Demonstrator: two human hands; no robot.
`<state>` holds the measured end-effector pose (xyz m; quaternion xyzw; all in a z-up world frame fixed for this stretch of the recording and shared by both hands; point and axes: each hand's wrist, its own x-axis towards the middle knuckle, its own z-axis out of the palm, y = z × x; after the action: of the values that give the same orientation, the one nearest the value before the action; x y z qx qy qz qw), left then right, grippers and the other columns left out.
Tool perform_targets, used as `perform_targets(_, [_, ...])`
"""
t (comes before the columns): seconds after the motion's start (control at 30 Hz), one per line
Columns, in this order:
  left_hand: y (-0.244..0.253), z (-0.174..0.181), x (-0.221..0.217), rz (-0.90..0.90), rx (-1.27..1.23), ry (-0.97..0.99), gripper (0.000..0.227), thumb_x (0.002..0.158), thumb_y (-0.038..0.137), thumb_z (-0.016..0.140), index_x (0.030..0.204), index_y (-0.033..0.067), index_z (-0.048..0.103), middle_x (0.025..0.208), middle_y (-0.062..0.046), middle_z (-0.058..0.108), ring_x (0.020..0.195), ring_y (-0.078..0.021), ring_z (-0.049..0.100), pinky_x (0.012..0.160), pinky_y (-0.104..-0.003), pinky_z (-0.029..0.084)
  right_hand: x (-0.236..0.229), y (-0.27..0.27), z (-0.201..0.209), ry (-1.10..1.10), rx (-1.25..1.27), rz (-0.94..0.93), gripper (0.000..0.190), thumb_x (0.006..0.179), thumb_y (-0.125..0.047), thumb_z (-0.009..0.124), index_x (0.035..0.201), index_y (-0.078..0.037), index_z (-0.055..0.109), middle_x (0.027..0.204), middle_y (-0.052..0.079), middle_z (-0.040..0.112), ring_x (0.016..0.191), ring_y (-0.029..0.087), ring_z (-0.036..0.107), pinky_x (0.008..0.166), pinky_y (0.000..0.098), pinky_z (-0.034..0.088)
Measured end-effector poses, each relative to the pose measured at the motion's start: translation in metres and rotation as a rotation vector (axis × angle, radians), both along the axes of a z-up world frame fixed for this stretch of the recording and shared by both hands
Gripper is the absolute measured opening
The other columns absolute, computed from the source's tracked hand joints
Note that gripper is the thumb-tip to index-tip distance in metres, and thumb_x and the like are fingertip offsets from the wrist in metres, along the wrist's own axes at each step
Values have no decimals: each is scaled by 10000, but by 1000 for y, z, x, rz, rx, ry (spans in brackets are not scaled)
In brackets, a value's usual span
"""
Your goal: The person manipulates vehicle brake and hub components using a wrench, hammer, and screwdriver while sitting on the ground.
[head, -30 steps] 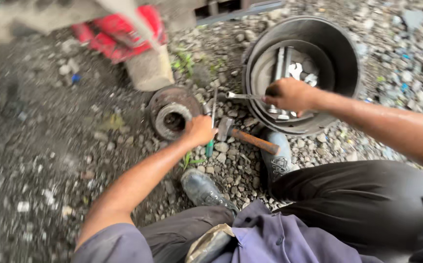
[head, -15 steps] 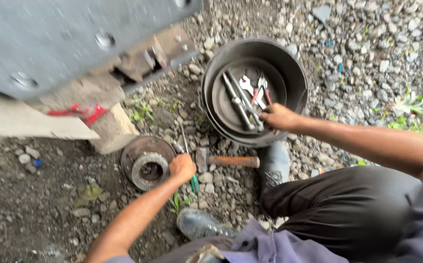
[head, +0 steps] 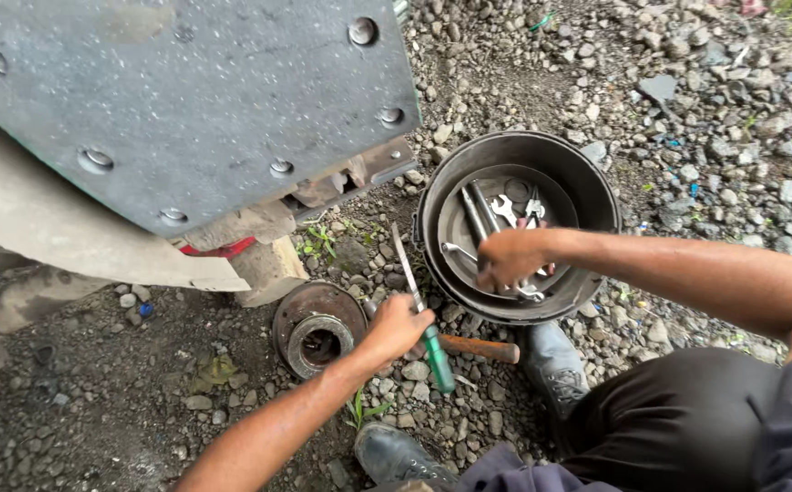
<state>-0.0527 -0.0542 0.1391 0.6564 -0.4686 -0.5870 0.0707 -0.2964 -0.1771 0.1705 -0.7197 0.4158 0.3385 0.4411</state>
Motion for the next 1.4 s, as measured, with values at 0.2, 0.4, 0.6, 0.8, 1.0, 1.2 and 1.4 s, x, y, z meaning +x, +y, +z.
perform_targets(0.2, [-20,75,-41,-151,-352,122,200,863,183,663,904,-10,700,693,-121,722,555,-216,694,513,-362,539,-9,54,28,-368,528,59,620,855,-538,715,1178,-10,696,1097,149,775,976,254,769,861,386,609])
perform_targets(0.4, [-31,131,-52,-135,-601,53,214,915,202,646,850,0,673,674,-99,693,520,-181,622,477,-378,513,-10,63,57,-659,310,-165,500,924,-452,656,1131,0,708,1032,128,780,978,240,742,910,427,598])
perform_targets(0.6, [-48,164,-42,38,-700,-102,225,921,253,669,880,35,700,692,-88,739,551,-176,685,510,-380,521,19,46,81,-809,372,-472,280,954,-183,579,1120,40,613,959,164,778,841,256,780,817,392,655])
perform_targets(0.8, [-63,161,-30,127,-828,-230,273,908,306,696,911,36,736,733,-129,759,638,-231,748,601,-389,552,40,34,94,-745,388,-783,249,981,-152,552,1135,42,581,891,172,740,721,250,740,667,381,641])
perform_targets(1.0, [-80,140,-19,173,-993,-309,365,951,374,664,967,22,758,809,-177,750,758,-328,746,687,-446,555,72,20,90,-745,379,-994,223,983,-212,578,1018,6,607,767,100,645,618,240,676,567,412,614])
perform_targets(1.2, [-81,132,-11,234,-943,-335,385,950,375,615,1052,31,753,916,-226,748,872,-390,733,784,-477,548,98,4,81,-828,210,-1005,242,986,-181,515,917,38,592,740,109,625,557,232,649,524,440,613])
perform_targets(1.4, [-80,122,-4,324,-851,-216,414,998,394,582,1071,22,748,864,-182,747,793,-315,716,740,-442,533,116,-1,68,-875,157,-1163,300,986,-209,530,845,50,589,678,124,604,461,226,568,396,409,478])
